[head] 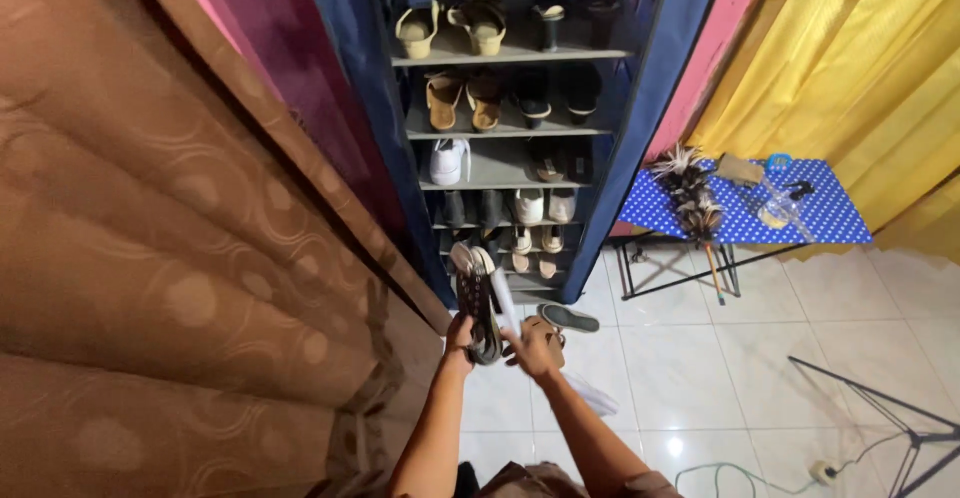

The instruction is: The person uses a lint roller to clean several pairs of shoes stored on a blue fabric shoe rack. They remove each shoe, roll the lint roller over the upper and sole, then place the shoe back on the rack. After cleaning, they close the shoe rack and dust its exterior with a feather duster.

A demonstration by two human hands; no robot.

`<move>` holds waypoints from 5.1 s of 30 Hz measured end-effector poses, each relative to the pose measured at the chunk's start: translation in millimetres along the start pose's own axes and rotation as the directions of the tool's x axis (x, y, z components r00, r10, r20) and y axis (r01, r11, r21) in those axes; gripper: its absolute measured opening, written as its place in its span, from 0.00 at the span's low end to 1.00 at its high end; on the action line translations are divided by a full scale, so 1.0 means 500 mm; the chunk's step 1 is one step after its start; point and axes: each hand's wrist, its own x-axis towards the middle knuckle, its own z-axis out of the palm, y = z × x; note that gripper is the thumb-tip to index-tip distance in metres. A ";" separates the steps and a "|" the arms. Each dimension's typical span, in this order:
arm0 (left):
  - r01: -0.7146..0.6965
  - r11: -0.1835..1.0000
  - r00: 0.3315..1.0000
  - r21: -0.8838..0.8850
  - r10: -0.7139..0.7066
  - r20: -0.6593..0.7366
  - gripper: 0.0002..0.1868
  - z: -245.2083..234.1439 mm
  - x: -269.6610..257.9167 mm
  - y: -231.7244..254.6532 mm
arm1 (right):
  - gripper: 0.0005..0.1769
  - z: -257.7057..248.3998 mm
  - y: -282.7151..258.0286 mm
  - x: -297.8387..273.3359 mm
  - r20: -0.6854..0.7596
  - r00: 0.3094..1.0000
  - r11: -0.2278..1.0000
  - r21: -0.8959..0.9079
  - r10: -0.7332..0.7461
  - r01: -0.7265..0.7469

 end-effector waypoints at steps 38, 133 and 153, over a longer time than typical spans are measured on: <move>0.821 0.570 -0.061 0.038 0.021 0.998 0.52 0.274 0.021 0.084 | 0.18 -0.165 -0.277 0.039 -0.210 0.833 0.815 -0.427 -0.511 0.392; -0.431 0.893 0.902 0.129 0.429 0.042 0.21 0.130 0.180 0.101 | 0.29 -0.127 -0.168 0.058 0.470 0.878 0.910 0.397 -0.086 -0.123; -0.455 0.753 0.890 0.475 0.365 0.273 0.22 0.040 0.101 0.125 | 0.30 -0.073 -0.393 0.070 -0.158 0.937 0.752 -0.643 -0.312 0.142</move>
